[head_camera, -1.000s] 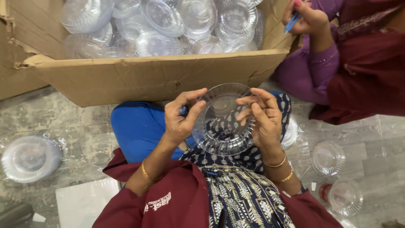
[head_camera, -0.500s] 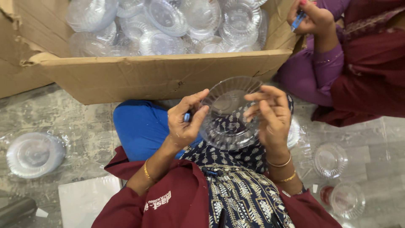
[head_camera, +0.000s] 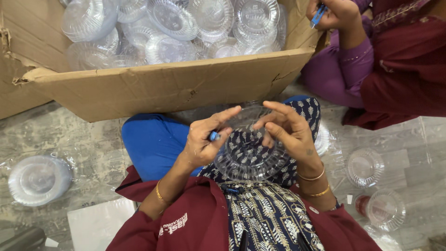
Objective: The person sits on the floor and uses a small blade to trim the edges of clear plastic plates. They hold each plate, run the blade along the rim to remove excess material, and place the finished plate into a cardboard box.
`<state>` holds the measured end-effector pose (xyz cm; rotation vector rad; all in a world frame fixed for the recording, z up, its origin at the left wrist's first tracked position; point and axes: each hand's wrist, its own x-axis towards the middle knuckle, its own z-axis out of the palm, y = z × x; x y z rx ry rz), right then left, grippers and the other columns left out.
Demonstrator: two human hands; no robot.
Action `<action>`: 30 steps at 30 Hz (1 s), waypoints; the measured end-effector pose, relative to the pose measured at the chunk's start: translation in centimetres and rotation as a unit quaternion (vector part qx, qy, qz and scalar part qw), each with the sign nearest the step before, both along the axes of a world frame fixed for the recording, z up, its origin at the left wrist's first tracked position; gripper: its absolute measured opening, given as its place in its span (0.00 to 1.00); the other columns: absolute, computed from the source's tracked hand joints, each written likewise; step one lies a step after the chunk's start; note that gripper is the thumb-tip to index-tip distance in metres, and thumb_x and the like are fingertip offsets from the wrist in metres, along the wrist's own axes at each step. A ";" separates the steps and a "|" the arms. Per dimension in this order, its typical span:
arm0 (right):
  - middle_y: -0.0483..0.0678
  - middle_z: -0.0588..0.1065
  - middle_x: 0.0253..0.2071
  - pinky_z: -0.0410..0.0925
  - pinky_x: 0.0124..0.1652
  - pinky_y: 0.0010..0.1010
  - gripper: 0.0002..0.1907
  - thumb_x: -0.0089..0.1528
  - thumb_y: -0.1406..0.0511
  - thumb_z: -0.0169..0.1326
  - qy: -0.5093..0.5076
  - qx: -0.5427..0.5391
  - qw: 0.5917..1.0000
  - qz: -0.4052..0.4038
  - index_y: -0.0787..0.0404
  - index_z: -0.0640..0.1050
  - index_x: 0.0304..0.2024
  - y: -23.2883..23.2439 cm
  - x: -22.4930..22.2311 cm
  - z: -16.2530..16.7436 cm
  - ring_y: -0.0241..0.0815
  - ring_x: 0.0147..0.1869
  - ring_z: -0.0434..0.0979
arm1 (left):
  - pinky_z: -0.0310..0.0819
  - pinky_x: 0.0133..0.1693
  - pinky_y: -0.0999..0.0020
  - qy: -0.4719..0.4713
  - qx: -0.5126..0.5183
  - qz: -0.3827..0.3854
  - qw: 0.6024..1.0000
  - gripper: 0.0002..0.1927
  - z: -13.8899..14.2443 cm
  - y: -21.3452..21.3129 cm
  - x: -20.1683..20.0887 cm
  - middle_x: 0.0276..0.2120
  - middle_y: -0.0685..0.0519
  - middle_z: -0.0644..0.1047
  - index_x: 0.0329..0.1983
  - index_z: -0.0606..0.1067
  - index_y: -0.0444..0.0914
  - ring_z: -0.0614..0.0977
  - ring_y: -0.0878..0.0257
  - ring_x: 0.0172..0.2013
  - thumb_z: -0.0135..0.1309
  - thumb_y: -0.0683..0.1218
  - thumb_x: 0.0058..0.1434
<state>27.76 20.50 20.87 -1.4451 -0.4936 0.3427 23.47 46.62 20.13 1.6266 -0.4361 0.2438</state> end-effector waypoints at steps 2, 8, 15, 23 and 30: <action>0.56 0.81 0.45 0.74 0.32 0.21 0.24 0.70 0.74 0.50 -0.014 -0.027 0.999 0.025 0.63 0.66 0.69 -0.3 0.1 0.2 0.33 0.33 0.79 | 0.65 0.29 0.74 0.000 0.008 0.001 1.000 0.23 -0.3 0.0 -0.3 0.25 0.54 0.74 0.63 0.74 0.33 0.69 0.71 0.23 0.54 0.33 0.64; 0.54 0.82 0.42 0.75 0.31 0.21 0.22 0.69 0.74 0.50 0.003 -0.051 0.998 0.047 0.64 0.69 0.66 -0.5 0.3 0.4 0.34 0.33 0.81 | 0.67 0.29 0.74 -0.037 -0.019 0.028 0.999 0.14 -1.6 -0.5 -0.5 0.27 0.53 0.78 0.52 0.76 0.33 0.74 0.71 0.24 0.57 0.33 0.63; 0.55 0.81 0.42 0.75 0.32 0.21 0.21 0.69 0.74 0.50 0.006 -0.024 0.999 0.040 0.63 0.68 0.65 0.1 -0.3 -0.1 0.34 0.34 0.81 | 0.66 0.28 0.74 0.003 -0.032 0.014 0.999 0.15 -1.0 -0.1 -0.9 0.27 0.54 0.77 0.54 0.74 0.33 0.74 0.71 0.24 0.56 0.34 0.64; 0.55 0.81 0.41 0.75 0.31 0.21 0.20 0.69 0.74 0.50 -0.007 -0.034 0.999 0.041 0.64 0.69 0.64 0.0 -0.2 0.0 0.34 0.33 0.81 | 0.65 0.29 0.73 -0.012 0.018 0.006 1.000 0.21 -0.2 -0.1 -0.8 0.26 0.54 0.73 0.59 0.76 0.34 0.70 0.69 0.24 0.56 0.33 0.62; 0.55 0.81 0.42 0.75 0.31 0.21 0.20 0.68 0.75 0.50 0.008 -0.020 0.999 0.037 0.65 0.70 0.64 -0.6 -0.1 -0.2 0.35 0.33 0.81 | 0.68 0.29 0.74 -0.031 0.001 0.042 0.999 0.17 -0.7 -0.7 -0.8 0.27 0.54 0.77 0.55 0.77 0.35 0.75 0.70 0.25 0.58 0.34 0.63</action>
